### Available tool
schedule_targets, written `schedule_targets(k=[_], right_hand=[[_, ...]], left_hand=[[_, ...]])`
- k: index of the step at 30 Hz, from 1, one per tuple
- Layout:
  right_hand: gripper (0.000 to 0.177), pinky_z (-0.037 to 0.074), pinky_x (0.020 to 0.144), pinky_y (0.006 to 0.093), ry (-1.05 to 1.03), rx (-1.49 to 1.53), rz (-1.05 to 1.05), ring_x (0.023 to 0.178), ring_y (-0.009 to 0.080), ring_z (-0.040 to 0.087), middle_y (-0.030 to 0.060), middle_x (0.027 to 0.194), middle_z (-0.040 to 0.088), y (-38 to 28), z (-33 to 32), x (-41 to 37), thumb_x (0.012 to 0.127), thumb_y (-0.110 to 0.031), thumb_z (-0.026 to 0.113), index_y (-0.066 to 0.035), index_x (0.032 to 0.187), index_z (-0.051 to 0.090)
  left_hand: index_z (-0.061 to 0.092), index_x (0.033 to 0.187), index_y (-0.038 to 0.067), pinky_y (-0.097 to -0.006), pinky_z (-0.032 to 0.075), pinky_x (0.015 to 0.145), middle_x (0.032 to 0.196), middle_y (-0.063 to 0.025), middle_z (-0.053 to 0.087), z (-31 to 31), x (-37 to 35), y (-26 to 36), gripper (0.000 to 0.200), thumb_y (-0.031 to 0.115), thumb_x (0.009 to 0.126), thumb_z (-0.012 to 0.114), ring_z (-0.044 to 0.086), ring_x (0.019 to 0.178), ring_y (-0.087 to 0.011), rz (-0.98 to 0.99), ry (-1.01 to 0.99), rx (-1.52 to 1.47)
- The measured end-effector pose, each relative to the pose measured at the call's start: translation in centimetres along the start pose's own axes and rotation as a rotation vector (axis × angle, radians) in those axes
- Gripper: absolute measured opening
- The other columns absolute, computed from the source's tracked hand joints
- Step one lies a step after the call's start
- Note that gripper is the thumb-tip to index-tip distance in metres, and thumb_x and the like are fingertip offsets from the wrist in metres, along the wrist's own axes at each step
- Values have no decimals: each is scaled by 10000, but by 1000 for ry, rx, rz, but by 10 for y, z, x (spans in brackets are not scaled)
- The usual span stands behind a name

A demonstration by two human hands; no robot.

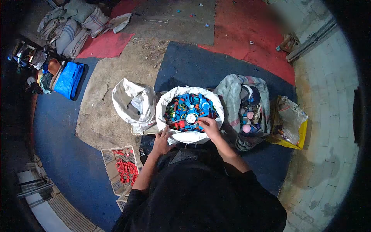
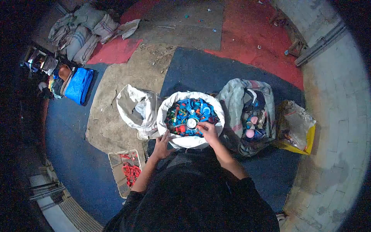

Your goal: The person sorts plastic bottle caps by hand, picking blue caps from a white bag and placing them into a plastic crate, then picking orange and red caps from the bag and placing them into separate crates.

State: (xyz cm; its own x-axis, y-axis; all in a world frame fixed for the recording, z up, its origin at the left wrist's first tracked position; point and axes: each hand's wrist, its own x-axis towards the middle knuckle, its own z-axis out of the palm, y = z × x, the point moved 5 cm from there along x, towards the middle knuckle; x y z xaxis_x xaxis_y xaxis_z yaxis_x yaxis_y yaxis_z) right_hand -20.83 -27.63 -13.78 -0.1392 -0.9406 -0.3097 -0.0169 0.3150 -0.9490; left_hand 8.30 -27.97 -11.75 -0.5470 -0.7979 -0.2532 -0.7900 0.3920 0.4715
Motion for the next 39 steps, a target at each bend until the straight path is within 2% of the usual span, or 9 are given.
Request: schedule_targets(k=[1,7,19,22,25,28,31,34,39], right_hand=[[259,544,867,292,24,23,-46,988,145,674,68,1047,712,2,0,1,876,-30,713,-6,1133,685],[144,523,842,267,55,16,-130,976,135,671,71,988,712,-7,3,-1,911,-51,693,11,1038,668],[156,522,881,310,149,-7,-90,1044,163,631,81,1037,676,0,-13,9,910,-77,701,-25,895,555],[146,533,855,323,107,-49,-143,974,149,624,73,1039,678,3,-14,12,894,-72,716,-23,918,580],[153,544,784,288,19,46,-173,915,116,632,79,1044,690,-4,-11,9,895,8,691,-29,999,585],[190,545,802,288,-4,117,77,946,130,649,110,1093,699,-8,-13,8,885,24,684,-19,1053,606],[201,543,807,282,54,407,-18,965,141,660,108,1094,695,-30,-10,2,890,32,669,-16,1079,617],[202,565,822,313,35,544,72,996,168,662,105,1110,670,-40,-8,1,865,34,685,-12,1055,632],[169,526,852,278,85,302,-128,1003,150,656,84,1142,664,-44,-9,5,876,21,690,-26,1035,657]], left_hand=[[583,1337,130,-527,400,1071,1619,-102,258,-1,0,1,702,322,712,840,389,1333,-463,8,12,-3],[573,1352,157,-517,386,1079,1613,-101,273,-3,1,2,715,351,715,837,412,1313,-453,5,21,5],[571,1361,234,-505,367,1094,1599,-105,303,-9,1,5,717,343,705,841,420,1315,-438,14,50,-47],[579,1353,239,-507,360,1100,1599,-103,304,-8,3,4,702,335,708,838,415,1322,-441,-5,25,-61],[586,1346,240,-505,359,1101,1595,-105,309,-8,4,3,689,332,711,836,418,1322,-442,5,26,-61],[594,1339,231,-503,360,1096,1591,-104,316,-6,5,0,675,336,717,835,420,1321,-441,13,27,-55],[596,1339,204,-499,360,1089,1589,-105,320,-6,7,-1,673,347,724,831,427,1311,-438,42,42,-43],[598,1340,181,-493,360,1085,1586,-108,323,-8,7,0,672,359,732,824,443,1285,-436,50,32,-41],[614,1327,207,-488,380,1076,1588,-101,324,-5,9,-5,651,377,734,820,459,1247,-436,63,33,5]])
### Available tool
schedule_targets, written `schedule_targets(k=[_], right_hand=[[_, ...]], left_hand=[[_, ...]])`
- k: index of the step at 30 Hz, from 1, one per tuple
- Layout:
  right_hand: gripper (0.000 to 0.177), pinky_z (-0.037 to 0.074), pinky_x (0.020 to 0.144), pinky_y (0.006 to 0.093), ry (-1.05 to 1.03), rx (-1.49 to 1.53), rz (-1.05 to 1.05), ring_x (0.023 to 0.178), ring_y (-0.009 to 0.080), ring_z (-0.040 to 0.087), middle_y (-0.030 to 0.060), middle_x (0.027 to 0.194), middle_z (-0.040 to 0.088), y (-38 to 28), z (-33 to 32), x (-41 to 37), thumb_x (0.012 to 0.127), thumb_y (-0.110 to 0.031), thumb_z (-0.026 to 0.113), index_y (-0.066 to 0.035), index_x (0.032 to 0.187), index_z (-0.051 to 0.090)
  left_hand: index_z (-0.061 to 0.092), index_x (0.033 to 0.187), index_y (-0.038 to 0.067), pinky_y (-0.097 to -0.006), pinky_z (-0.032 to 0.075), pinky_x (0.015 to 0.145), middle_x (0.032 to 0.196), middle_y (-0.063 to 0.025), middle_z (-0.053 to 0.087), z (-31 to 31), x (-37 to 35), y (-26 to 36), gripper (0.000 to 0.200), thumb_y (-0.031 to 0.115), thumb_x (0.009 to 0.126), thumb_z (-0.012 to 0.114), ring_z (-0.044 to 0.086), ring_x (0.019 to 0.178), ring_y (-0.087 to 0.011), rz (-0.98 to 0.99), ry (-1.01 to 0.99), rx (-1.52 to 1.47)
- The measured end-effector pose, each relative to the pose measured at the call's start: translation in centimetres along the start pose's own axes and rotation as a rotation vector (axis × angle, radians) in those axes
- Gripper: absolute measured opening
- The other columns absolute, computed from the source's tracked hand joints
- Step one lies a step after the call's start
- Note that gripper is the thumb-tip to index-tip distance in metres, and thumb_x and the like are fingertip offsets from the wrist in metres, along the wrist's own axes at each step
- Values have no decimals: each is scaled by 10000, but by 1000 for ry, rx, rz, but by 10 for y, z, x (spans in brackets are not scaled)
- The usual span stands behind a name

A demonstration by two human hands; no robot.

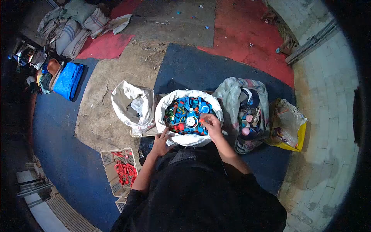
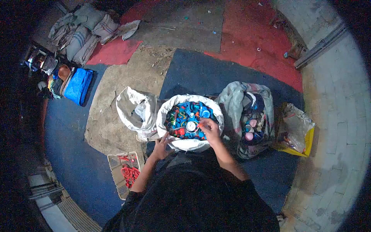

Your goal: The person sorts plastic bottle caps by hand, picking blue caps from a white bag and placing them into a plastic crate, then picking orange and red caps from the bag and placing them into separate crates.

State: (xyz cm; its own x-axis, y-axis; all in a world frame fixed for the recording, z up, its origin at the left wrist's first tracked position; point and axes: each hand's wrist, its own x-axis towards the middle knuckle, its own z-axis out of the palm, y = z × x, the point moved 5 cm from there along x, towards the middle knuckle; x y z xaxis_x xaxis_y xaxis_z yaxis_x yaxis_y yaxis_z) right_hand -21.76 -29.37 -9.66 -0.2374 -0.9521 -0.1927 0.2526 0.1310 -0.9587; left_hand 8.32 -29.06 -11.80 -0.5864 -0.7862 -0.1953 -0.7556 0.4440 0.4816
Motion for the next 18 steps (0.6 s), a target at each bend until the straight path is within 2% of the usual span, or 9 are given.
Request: schedule_targets(k=[3,7,9,10,12,13,15,17,18], right_hand=[[153,508,863,287,38,-189,-143,991,146,655,46,1100,682,-20,3,-2,876,-23,712,-36,1028,700],[183,511,820,275,66,-408,-289,940,124,652,26,1006,709,-36,6,-3,889,-79,726,-24,1064,727],[185,513,751,262,70,-279,-177,881,98,643,27,990,717,-31,7,-2,919,-105,701,-2,1072,717],[192,514,716,255,72,-215,-121,851,85,638,28,983,721,-29,8,-2,934,-118,688,9,1076,713],[186,509,674,260,133,-153,-74,800,96,639,40,940,726,-28,11,-3,950,-133,667,4,1069,706],[174,510,676,268,166,-283,-126,792,110,641,50,921,721,-34,11,-4,945,-127,669,-3,1061,705],[153,511,679,283,229,-544,-230,776,139,645,69,882,711,-48,14,-10,935,-117,673,-17,1046,702],[129,529,728,321,194,-526,-323,832,204,675,103,935,700,-74,28,-17,895,-66,695,-29,1018,697],[134,534,740,327,178,-538,-406,848,213,680,104,964,700,-88,37,-21,884,-52,701,-26,1015,696]], left_hand=[[623,1316,193,-508,423,1033,1591,-104,319,-4,3,3,610,382,763,796,448,1262,-445,-54,-92,-16],[644,1266,131,-515,460,987,1435,-152,511,-29,16,18,531,406,822,738,549,1177,-426,-167,-93,-74],[656,1229,106,-510,479,960,1302,-175,620,-42,23,26,498,417,844,713,617,1096,-405,-262,-68,-129],[661,1179,76,-484,502,916,1131,-182,690,-55,28,37,473,423,860,696,669,981,-382,-318,-60,-113],[654,1170,51,-464,515,875,1113,-196,686,-57,37,46,447,389,879,685,670,948,-380,-218,82,-233],[650,1166,38,-454,521,854,1103,-203,684,-69,43,58,434,372,889,679,671,932,-379,-169,153,-293],[638,1140,5,-393,517,858,1075,-169,694,-70,51,74,369,329,965,618,671,957,-325,-190,95,-650],[637,1112,-4,-374,512,864,1059,-144,698,-62,58,85,343,315,996,591,665,987,-288,-175,96,-1014],[619,1169,7,-371,512,900,1132,-120,673,-56,62,88,430,401,1019,541,646,1064,-252,-216,33,-1121]])
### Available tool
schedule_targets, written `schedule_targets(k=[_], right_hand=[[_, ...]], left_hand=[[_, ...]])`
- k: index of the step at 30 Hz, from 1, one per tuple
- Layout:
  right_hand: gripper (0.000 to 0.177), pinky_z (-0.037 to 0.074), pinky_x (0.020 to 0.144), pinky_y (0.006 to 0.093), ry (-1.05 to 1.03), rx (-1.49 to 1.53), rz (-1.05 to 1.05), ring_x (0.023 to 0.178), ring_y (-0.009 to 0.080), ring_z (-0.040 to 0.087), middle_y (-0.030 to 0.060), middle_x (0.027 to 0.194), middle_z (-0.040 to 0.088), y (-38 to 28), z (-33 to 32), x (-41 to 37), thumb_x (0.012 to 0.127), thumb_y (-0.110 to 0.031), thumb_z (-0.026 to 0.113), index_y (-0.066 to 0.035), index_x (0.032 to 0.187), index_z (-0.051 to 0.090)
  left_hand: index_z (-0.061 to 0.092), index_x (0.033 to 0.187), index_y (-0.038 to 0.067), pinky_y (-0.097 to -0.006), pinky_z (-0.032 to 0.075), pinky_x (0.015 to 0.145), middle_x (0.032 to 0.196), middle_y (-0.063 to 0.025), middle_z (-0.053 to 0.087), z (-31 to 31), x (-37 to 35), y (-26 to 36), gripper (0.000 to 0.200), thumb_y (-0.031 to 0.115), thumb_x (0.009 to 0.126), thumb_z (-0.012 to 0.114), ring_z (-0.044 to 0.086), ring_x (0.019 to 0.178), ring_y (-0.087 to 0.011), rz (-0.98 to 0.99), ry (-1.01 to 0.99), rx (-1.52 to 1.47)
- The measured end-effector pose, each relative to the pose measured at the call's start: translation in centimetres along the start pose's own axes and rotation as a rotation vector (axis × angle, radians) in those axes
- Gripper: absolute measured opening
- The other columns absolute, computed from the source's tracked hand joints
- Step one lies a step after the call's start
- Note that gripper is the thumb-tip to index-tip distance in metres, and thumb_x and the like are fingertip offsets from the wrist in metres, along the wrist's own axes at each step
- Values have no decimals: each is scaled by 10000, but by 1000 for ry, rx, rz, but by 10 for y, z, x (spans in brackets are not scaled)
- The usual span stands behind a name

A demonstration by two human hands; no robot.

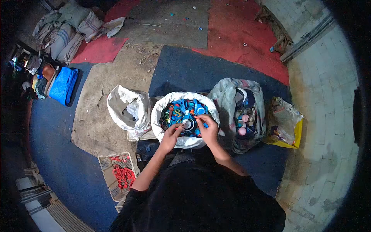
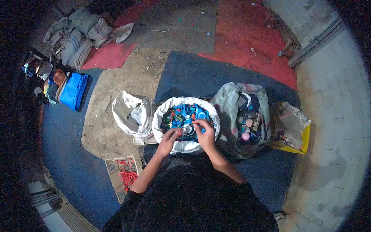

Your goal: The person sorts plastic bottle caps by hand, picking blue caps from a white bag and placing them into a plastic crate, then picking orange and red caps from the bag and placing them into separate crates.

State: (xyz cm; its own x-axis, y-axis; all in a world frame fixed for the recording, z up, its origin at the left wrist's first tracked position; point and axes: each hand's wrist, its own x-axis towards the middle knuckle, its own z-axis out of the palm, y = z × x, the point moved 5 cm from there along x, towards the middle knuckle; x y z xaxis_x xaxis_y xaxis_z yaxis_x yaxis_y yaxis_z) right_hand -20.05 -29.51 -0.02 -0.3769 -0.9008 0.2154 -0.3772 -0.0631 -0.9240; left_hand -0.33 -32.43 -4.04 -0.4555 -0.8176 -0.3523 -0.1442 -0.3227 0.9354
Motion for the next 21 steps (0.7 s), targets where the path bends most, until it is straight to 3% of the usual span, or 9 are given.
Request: schedule_targets(k=[2,4,7,9,12,15,16,19,21], right_hand=[[151,548,770,341,-50,-129,-245,912,259,689,110,1050,693,-31,-1,1,848,-5,708,-14,998,692],[134,542,807,357,-195,-53,-263,933,268,688,101,1032,697,-38,14,-9,835,2,700,-8,968,700],[134,512,860,376,-435,-154,-448,965,262,672,75,1029,701,-34,31,-18,811,-95,746,-31,923,710],[154,509,865,379,-536,-151,-471,989,266,659,70,1037,696,-30,39,-21,812,-155,762,-35,887,699],[189,488,887,405,-303,-134,-191,1010,315,636,110,1010,681,23,37,1,822,-196,761,-37,898,691],[276,476,926,429,-222,-360,-70,1093,357,598,147,1120,642,78,38,26,853,-208,735,-41,1059,659],[438,452,967,459,-322,-447,-40,1150,345,568,159,1206,600,94,47,24,846,-309,740,-45,1175,618],[548,405,1041,483,-547,-634,-130,1243,349,525,163,1298,582,98,64,3,809,-395,754,-59,1224,632],[552,369,1063,509,-813,-563,-69,1264,331,504,125,1332,565,102,78,-12,810,-448,729,-93,1226,656]], left_hand=[[591,1228,19,-381,515,924,1182,-126,650,19,-1,1,496,461,1017,509,644,1073,-250,-270,-83,-603],[549,1294,53,-400,518,968,1240,-130,610,34,3,-12,586,554,1020,417,643,1079,-247,-395,-181,-1074],[571,1248,65,-406,531,944,1218,-127,616,34,10,-31,543,529,1037,384,649,1056,-239,-402,-90,-1090],[610,1181,79,-341,530,776,1074,-69,669,26,11,-54,496,487,1056,356,646,894,-177,-403,-40,-1008],[647,1088,98,-248,409,591,862,5,677,9,5,-67,419,426,1061,388,529,667,-109,-454,124,-978],[663,1057,104,-256,400,546,845,4,639,-18,-2,-99,373,415,1042,458,503,648,-118,-450,209,-899],[654,1066,97,-266,410,570,846,0,637,-25,-5,-102,336,379,1038,473,500,637,-117,-440,199,-897],[644,1072,84,-272,416,588,842,0,634,-36,-11,-105,330,362,1036,470,508,621,-116,-471,275,-762],[637,1050,99,-242,322,553,839,31,614,-38,-15,-101,299,352,1023,480,434,601,-71,-488,292,-754]])
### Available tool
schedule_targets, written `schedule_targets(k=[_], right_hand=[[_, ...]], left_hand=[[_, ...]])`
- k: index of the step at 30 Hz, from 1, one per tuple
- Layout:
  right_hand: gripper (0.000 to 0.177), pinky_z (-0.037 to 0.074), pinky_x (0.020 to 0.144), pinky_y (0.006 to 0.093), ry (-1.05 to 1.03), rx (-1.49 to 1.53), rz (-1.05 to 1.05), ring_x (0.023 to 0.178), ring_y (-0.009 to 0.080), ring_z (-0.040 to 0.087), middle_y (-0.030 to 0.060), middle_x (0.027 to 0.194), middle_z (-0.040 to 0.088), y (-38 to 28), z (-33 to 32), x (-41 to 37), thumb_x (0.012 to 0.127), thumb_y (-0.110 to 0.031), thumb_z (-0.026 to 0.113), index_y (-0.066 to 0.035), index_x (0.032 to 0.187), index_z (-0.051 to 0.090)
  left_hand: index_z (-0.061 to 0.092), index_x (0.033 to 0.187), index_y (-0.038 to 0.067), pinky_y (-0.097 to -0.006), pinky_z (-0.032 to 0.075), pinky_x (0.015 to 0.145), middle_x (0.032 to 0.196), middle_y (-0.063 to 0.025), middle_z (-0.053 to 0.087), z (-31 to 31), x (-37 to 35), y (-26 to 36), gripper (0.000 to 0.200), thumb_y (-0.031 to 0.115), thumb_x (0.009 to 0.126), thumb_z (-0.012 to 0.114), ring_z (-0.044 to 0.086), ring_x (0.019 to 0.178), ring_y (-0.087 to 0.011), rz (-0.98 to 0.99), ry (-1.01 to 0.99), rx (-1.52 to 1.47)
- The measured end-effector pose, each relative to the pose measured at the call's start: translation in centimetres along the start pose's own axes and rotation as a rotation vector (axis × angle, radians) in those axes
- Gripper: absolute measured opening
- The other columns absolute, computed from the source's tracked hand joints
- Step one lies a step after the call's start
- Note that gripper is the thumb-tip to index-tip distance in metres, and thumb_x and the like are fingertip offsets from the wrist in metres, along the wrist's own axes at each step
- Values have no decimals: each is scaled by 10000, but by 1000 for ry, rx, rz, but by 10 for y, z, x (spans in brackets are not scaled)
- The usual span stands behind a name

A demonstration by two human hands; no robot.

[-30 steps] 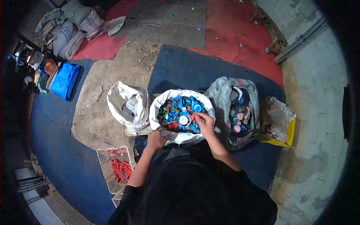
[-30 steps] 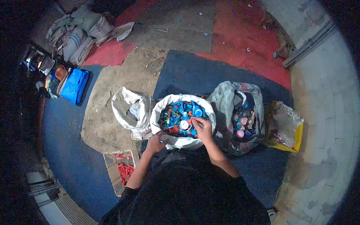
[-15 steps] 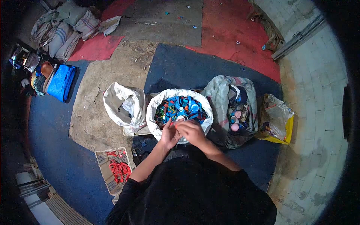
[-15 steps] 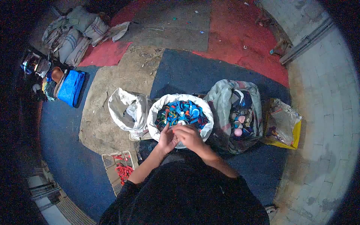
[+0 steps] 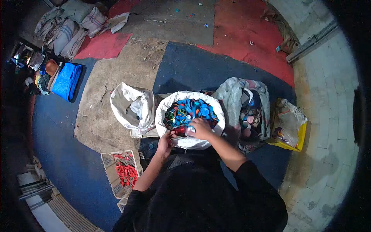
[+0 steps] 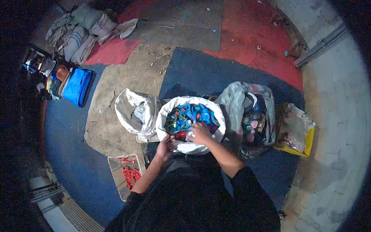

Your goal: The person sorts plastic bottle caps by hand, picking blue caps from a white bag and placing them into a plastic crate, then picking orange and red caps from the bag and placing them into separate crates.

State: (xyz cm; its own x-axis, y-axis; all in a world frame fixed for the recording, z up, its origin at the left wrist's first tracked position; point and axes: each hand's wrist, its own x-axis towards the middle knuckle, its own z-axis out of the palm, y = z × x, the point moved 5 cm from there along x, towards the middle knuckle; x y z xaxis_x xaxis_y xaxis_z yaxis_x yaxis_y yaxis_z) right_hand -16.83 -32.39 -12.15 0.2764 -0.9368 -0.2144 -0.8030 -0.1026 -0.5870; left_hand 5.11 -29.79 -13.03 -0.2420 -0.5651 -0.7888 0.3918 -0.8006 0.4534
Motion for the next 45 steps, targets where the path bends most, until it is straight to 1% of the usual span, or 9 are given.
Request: schedule_targets(k=[5,8,10,14,23,31,35,38,45], right_hand=[[448,494,923,434,-22,45,-102,1046,302,649,134,1165,673,-19,1,-11,827,-440,726,-103,1121,707],[374,548,750,386,-223,311,231,818,286,706,144,960,725,-7,-35,11,856,-380,709,-111,1115,703],[306,546,665,367,-49,351,305,706,270,711,135,816,726,20,-41,32,876,-315,685,-117,1109,699],[278,556,730,445,337,19,301,805,310,709,127,842,725,57,-21,54,866,-266,681,-111,1095,708],[186,549,697,445,261,26,326,822,319,692,115,860,721,25,-1,18,800,-261,780,-131,931,757],[189,552,762,369,375,165,-33,805,265,704,103,970,731,0,-43,-61,848,-184,758,-47,978,759],[259,527,663,266,366,802,311,765,85,661,55,912,721,30,-30,-83,953,-224,690,32,940,726],[316,567,769,326,371,1579,434,805,193,703,108,995,720,8,-42,-97,985,-282,638,1,1124,661],[320,537,903,388,290,2118,286,970,231,683,115,1074,707,-7,-47,-89,982,-248,614,-16,1203,621]], left_hand=[[632,1074,101,-239,312,546,843,28,619,-2,-17,12,299,354,1019,482,424,584,-65,2,28,62],[635,1104,105,-237,311,549,860,32,627,-9,-20,13,310,360,1020,478,425,585,-64,22,-12,63],[628,1108,107,-236,323,541,862,27,635,-11,-21,11,295,346,1022,478,438,577,-66,16,-15,39],[621,1102,125,-242,336,543,861,27,641,-7,-26,10,279,343,1028,463,432,564,-68,9,37,44],[587,1153,105,-258,316,564,905,4,615,-11,-35,7,304,353,1022,469,367,578,-77,17,-19,34],[569,1165,73,-270,437,619,990,-46,666,-18,-42,-5,297,317,1031,469,519,669,-113,3,-53,-99],[566,1192,43,-301,518,728,1057,-78,684,6,-39,-3,316,295,1043,448,597,788,-160,-4,-124,-131],[545,1206,22,-321,566,831,1103,-122,686,29,-38,1,321,285,1048,450,659,870,-195,-23,-191,-134],[536,1206,-18,-352,566,960,1220,-209,651,76,-45,12,340,271,1045,457,671,1074,-291,-27,-368,-168]])
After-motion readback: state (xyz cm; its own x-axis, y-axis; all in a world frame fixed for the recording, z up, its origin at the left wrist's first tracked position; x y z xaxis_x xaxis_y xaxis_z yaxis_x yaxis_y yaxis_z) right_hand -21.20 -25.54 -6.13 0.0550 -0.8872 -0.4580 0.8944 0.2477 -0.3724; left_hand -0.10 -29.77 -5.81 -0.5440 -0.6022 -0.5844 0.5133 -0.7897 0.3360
